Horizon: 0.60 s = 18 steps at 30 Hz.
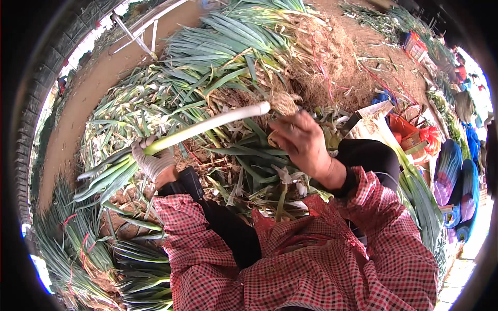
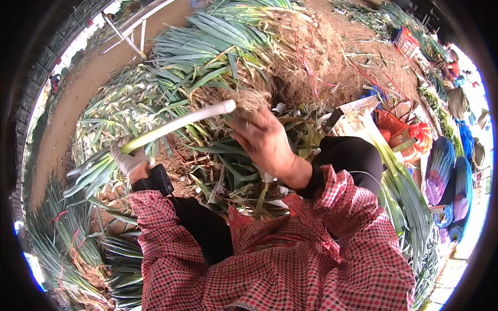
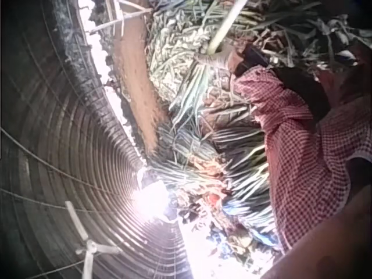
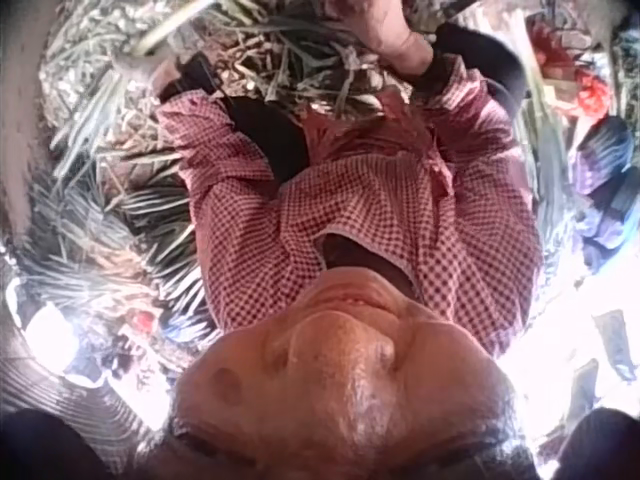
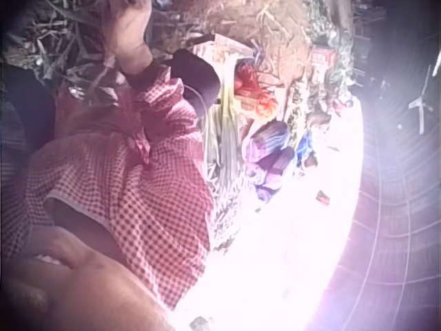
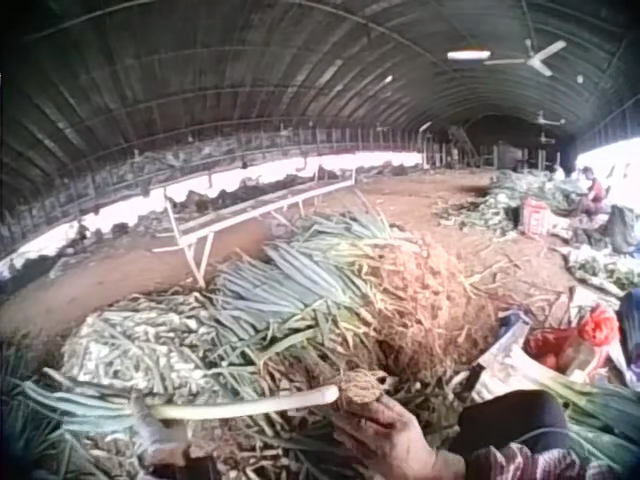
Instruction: Peeling the outer layers of harvested leeks and sorting them.
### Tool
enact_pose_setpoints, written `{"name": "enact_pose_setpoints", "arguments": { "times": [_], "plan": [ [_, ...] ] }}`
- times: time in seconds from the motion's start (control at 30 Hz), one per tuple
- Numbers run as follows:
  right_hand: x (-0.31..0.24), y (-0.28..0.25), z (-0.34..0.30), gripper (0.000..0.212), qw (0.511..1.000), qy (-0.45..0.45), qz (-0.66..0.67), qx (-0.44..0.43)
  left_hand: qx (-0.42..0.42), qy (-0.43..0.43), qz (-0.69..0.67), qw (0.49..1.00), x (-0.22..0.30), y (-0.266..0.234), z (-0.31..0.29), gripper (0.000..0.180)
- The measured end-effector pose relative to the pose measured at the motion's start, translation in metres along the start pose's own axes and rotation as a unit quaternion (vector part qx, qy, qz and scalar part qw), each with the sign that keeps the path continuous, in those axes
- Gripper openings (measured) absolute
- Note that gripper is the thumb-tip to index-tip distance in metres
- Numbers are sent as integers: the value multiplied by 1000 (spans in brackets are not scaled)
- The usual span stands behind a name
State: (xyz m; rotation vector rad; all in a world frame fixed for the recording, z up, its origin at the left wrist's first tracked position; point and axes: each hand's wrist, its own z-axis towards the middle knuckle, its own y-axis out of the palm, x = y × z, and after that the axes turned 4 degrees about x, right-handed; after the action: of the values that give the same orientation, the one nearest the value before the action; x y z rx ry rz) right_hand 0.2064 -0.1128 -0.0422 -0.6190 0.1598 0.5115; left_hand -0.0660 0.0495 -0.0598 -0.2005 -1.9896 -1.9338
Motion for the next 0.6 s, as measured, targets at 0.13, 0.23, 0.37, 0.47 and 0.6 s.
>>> {"name": "enact_pose_setpoints", "arguments": {
  "times": [0.13,0.23,0.37,0.47,0.6],
  "plan": [
    [37,7,16,32,992,15,-30,-124,33,63,86,994,-23,52,-45,15],
    [59,22,0,27,974,42,15,-224,-38,96,29,994,-19,28,-17,16],
    [63,33,-20,22,956,67,21,-286,-164,52,-59,983,-17,22,-12,31],
    [51,36,-34,25,945,103,5,-309,-136,45,-39,989,-21,5,-5,34],
    [32,40,-45,29,947,125,-18,-296,-88,45,-5,995,-22,4,-8,33]
  ]
}}
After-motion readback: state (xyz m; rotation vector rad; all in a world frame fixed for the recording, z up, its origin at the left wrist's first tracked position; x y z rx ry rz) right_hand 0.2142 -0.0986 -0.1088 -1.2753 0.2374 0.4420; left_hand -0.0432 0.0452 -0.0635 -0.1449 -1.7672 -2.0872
